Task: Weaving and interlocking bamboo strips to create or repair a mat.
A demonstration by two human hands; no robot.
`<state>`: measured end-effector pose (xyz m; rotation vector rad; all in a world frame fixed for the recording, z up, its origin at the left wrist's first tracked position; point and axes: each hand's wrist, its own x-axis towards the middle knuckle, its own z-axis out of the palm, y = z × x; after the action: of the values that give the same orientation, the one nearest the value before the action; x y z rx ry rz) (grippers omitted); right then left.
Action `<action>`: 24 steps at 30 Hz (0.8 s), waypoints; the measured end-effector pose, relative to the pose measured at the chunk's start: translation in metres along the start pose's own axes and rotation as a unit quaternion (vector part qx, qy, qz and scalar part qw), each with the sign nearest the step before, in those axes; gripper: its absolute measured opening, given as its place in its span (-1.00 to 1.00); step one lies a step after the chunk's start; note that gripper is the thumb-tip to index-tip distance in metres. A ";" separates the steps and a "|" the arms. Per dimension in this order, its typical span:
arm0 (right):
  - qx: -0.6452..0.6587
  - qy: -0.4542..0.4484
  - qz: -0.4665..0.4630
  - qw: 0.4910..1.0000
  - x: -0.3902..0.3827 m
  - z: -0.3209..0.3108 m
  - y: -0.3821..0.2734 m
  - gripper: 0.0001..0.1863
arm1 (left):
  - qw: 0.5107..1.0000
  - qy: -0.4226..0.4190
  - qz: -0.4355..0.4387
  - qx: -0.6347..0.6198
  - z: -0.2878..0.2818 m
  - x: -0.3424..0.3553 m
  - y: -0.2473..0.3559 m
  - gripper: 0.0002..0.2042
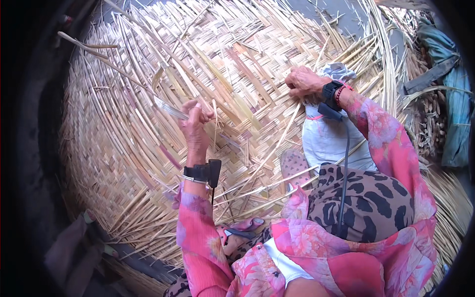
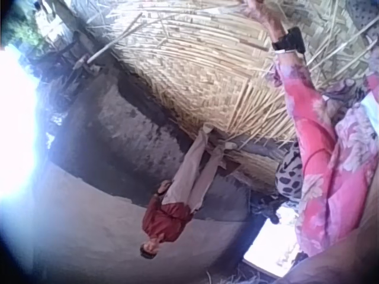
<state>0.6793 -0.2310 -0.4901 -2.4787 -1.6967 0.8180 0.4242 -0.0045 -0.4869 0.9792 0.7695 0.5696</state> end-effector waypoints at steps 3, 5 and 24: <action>0.162 -0.135 0.055 0.976 -0.002 -0.005 0.016 -0.80 | 0.996 -0.082 -0.011 0.024 0.001 -0.004 0.003 -0.80; 0.113 -0.166 0.048 0.978 0.006 -0.001 0.022 -0.79 | 0.993 -0.109 -0.025 0.042 0.001 -0.008 0.006 -0.80; -0.136 0.229 -0.208 0.941 0.047 -0.062 -0.059 -0.92 | 0.960 -0.134 -0.089 0.230 0.027 0.010 -0.013 -0.68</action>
<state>0.6678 -0.1492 -0.4373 -2.0827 -2.1211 -0.0368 0.4530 -0.0170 -0.4920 1.3661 0.7491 0.0915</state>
